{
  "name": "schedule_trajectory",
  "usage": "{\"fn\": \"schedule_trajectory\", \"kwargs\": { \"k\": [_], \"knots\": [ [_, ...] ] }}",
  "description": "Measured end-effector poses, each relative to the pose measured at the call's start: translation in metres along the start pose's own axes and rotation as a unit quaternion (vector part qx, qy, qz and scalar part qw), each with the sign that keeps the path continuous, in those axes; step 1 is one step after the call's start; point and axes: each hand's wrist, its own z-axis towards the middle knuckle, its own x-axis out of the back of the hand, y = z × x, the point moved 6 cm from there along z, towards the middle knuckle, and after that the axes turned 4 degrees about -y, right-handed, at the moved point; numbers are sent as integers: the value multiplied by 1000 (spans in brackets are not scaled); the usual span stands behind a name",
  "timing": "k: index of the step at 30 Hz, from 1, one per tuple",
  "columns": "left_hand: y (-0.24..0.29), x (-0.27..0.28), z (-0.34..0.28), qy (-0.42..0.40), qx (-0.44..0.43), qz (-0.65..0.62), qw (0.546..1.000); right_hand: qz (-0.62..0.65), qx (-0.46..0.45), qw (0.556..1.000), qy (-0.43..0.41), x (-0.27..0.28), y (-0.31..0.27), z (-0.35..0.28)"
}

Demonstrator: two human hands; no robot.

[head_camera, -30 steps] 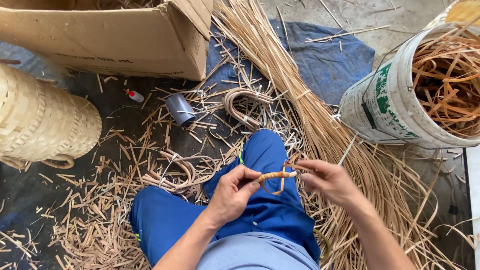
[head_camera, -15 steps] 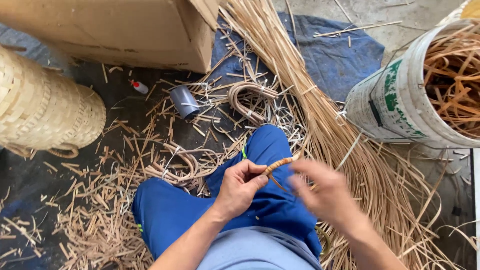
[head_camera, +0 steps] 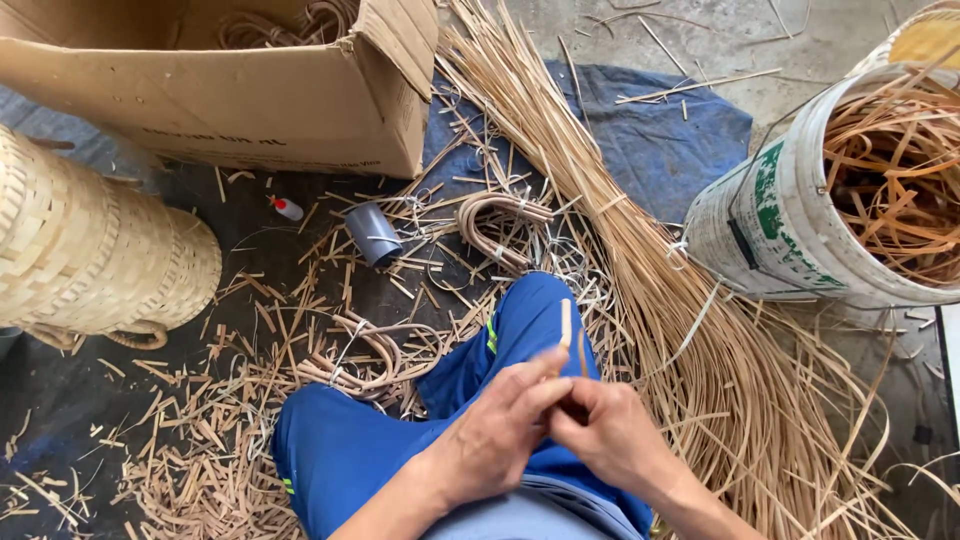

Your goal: The person sits on the floor of a workshop and wraps a thin rattan strip tightly around a bent wooden basket handle, winding it along the frame and tucking the end. They briefly use shears to trim the strip, then reach into a bucket to pull out more rattan strips.

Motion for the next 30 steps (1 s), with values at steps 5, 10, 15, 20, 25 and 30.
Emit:
{"fn": "schedule_trajectory", "kwargs": {
  "k": [5,10,15,20,25,30],
  "knots": [
    [-11,-8,-36,-103,-48,184,976,-113,83,990,-29,-30,-1,-20],
    [-40,-31,-64,-233,90,159,955,-289,268,919,-26,-49,-22,-29],
    [-41,-6,-54,-13,184,-11,983,-205,254,943,68,-23,-60,-23],
    [-44,43,-58,109,210,33,971,-157,160,975,7,-12,-54,-14],
    [-37,96,-59,155,234,156,947,-362,216,898,125,26,-52,-11],
    [-28,104,-55,160,199,248,935,-502,114,835,196,73,-52,-9]
  ]
}}
